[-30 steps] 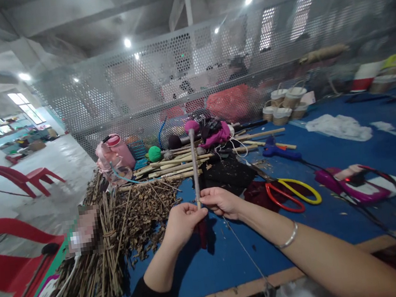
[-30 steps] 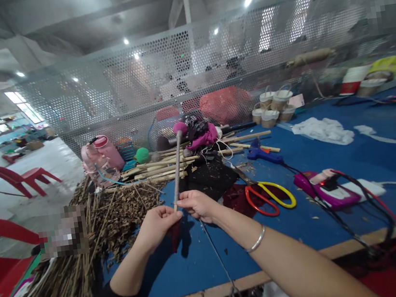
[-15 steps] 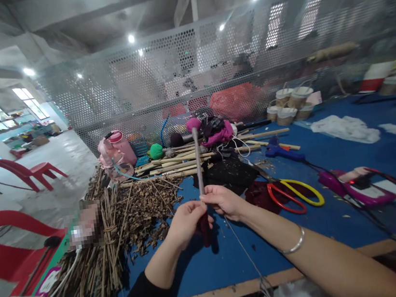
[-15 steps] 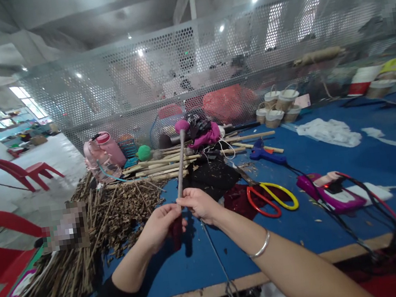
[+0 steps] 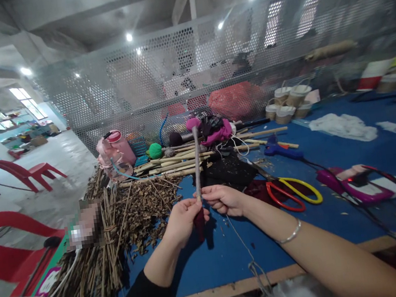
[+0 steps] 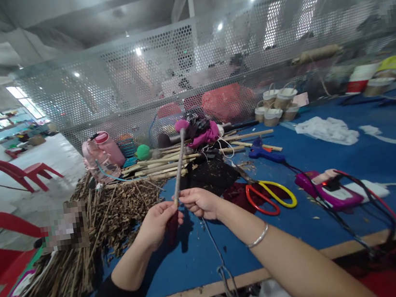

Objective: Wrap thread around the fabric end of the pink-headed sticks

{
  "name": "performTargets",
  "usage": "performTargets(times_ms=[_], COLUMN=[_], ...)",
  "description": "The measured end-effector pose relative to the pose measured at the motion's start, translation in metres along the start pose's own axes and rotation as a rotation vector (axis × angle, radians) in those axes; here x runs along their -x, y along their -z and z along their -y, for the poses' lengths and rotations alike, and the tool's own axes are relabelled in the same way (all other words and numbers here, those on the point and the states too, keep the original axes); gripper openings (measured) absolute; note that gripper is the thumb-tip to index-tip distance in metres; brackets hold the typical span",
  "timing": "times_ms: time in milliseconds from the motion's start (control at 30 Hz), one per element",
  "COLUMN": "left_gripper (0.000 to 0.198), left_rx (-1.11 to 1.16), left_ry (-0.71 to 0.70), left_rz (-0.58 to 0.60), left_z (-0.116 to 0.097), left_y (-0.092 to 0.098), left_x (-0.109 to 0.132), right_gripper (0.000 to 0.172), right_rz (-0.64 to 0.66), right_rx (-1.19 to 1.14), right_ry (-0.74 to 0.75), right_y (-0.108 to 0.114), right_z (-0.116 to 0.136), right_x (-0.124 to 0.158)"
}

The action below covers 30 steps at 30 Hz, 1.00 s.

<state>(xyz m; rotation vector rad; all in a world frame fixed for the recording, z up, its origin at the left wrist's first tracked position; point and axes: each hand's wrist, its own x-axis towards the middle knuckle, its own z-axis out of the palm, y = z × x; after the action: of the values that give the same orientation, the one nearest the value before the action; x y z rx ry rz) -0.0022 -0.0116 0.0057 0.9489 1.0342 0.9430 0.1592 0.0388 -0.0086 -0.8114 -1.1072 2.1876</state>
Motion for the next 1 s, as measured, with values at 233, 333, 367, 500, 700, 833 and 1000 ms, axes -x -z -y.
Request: performTargets(times_ms=[233,333,367,500,700,833,1000], left_gripper=[0.032,0.037,0.037,0.04,0.049,0.043,0.041], left_rx=[0.049,-0.137,-0.194,-0.219,-0.156,-0.021,0.179], left_ry=[0.085,0.007,-0.042,-0.095,-0.079,-0.067,-0.058], left_rz=[0.022,-0.05,-0.069,-0.06,-0.127,-0.101,-0.062], left_z=[0.003,0.005,0.005,0.006,0.004,-0.003,-0.007], left_y=[-0.003,0.0,0.0,0.003,0.005,0.001,-0.008], left_x=[0.001,-0.001,-0.001,-0.004,-0.003,0.003,0.012], right_gripper=[0.027,0.028,0.028,0.029,0.026,0.027,0.028], right_rz=[-0.061,-0.124,-0.134,-0.142,-0.292,-0.24,-0.17], right_rx=[-0.014,0.051,0.072,0.171,0.319,0.251,0.197], right_ry=[0.095,0.103,0.103,0.128,0.172,0.201,0.244], right_y=[-0.004,-0.007,-0.007,-0.007,-0.005,-0.011,-0.019], right_z=[-0.004,-0.007,-0.008,-0.009,-0.004,0.002,0.005], right_x=[-0.005,-0.007,-0.008,-0.009,-0.005,0.001,0.008])
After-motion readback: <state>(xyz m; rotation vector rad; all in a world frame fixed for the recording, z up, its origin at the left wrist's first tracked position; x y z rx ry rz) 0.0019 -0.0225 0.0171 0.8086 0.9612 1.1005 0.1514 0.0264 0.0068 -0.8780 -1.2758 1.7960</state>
